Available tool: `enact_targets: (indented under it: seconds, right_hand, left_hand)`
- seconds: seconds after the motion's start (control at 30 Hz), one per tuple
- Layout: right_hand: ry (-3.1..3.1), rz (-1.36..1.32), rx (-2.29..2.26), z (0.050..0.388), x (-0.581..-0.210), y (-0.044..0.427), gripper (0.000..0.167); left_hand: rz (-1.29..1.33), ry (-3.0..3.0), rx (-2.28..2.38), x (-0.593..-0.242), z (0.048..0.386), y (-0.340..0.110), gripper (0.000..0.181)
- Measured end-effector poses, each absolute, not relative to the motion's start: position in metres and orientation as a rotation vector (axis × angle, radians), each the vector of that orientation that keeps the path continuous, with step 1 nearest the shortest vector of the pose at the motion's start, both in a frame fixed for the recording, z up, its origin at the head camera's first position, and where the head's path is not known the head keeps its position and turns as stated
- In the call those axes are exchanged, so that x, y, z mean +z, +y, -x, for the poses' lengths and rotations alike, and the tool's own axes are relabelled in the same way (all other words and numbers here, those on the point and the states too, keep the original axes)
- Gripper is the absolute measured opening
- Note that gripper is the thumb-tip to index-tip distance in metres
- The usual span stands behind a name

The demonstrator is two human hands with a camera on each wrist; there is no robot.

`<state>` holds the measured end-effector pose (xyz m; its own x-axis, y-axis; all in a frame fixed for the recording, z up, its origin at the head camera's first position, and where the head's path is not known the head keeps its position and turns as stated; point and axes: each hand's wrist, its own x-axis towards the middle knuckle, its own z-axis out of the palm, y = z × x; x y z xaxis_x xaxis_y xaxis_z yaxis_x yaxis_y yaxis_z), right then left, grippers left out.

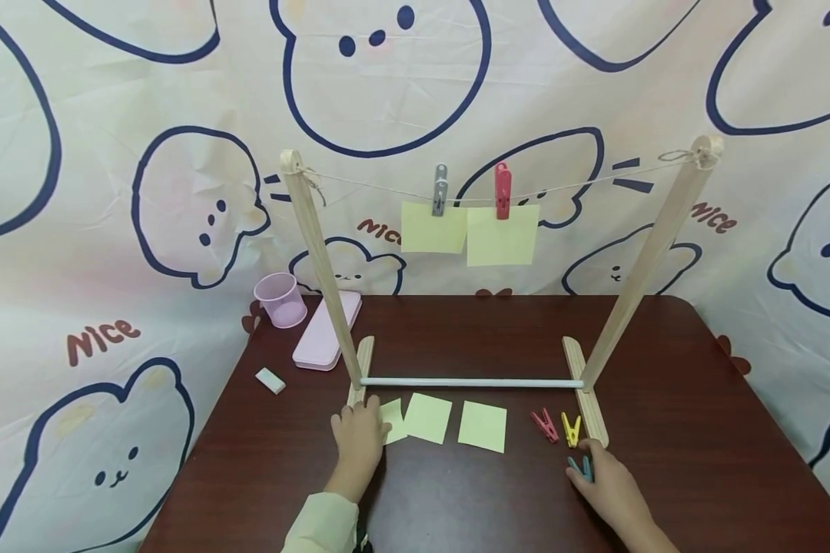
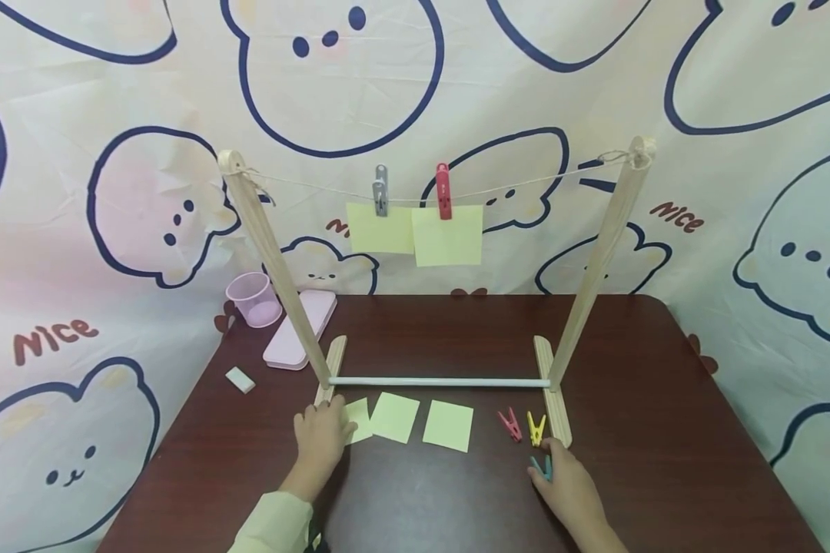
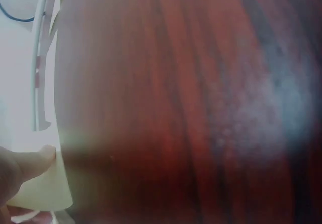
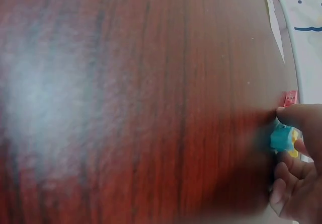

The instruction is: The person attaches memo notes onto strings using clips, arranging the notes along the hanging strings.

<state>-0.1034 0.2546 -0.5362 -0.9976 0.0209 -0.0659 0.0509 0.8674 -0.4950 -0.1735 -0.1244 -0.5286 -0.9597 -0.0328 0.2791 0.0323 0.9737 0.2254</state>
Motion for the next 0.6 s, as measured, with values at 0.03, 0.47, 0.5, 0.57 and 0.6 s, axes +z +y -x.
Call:
enact_targets:
  seconds: [0.03,0.47,0.5,0.57,0.6]
  right_hand:
    - [2.968,-0.06,-0.804,0.103,-0.535,0.255,0.052]
    - [3.101,0.157,-0.817,0.111,-0.484,0.263,0.038]
    - [3.125,0.188,-0.834,0.115,-0.476,0.261,0.038]
    - [3.14,0.239,-0.878,0.121,-0.457,0.254,0.036]
    - [3.146,0.27,-0.902,0.125,-0.447,0.249,0.035]
  left_hand:
    - [0.002,-2.832,-0.386,-0.527,0.173,-0.125,0.032]
    - [-0.108,-2.572,-1.547,-0.463,0.177,-0.133,0.028]
    - [-0.134,-2.504,-1.654,-0.457,0.177,-0.133,0.025]
    - [-0.203,-2.356,-1.868,-0.444,0.178,-0.132,0.023]
    - [-0.239,-2.277,-1.974,-0.438,0.178,-0.131,0.025]
